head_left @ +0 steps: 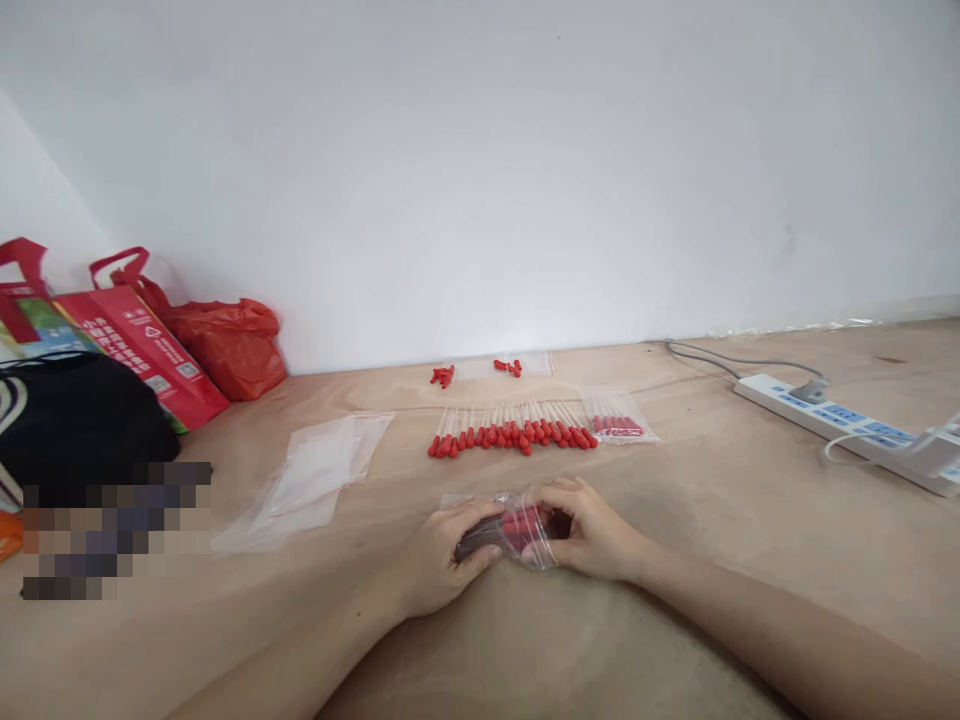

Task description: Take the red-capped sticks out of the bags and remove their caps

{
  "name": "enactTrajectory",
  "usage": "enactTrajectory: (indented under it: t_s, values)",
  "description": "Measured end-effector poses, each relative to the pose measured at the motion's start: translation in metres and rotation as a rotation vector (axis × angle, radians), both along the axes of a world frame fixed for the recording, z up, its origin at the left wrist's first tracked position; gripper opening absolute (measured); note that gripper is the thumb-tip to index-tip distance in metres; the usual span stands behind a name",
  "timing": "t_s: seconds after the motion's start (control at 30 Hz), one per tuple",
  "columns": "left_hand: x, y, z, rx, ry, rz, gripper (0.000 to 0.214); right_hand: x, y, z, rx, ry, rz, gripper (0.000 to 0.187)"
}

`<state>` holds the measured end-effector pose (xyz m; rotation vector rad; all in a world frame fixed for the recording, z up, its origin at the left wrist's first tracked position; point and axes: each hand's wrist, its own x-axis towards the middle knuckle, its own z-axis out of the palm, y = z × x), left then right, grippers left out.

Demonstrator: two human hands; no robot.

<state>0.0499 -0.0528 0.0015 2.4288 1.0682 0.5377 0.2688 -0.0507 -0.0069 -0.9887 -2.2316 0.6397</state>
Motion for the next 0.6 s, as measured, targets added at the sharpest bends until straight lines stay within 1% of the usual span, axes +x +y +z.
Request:
enactTrajectory:
  t_s: [0.1,0.2,0.3,0.4,0.47,0.6]
  values:
    - [0.000,0.000,0.000,0.012,0.004,-0.004,0.036,-0.003,0.002,-0.001,-0.047,0.054,-0.015,0.023]
    - [-0.001,-0.001,0.001,0.025,-0.004,-0.009,0.036,0.001,0.005,-0.003,-0.200,0.169,0.000,0.027]
    - [-0.002,-0.001,0.002,0.023,-0.001,-0.007,0.036,0.012,0.010,-0.006,-0.363,0.274,-0.011,0.029]
    - [-0.003,-0.001,0.003,0.015,0.025,0.010,0.036,0.025,0.014,-0.008,-0.464,0.316,-0.030,0.029]
    - [-0.003,-0.001,0.003,0.012,0.039,0.018,0.037,0.030,0.016,-0.008,-0.492,0.333,-0.038,0.029]
    - [-0.003,-0.001,0.003,0.016,0.032,0.012,0.037,0.028,0.017,-0.010,-0.451,0.321,-0.027,0.033]
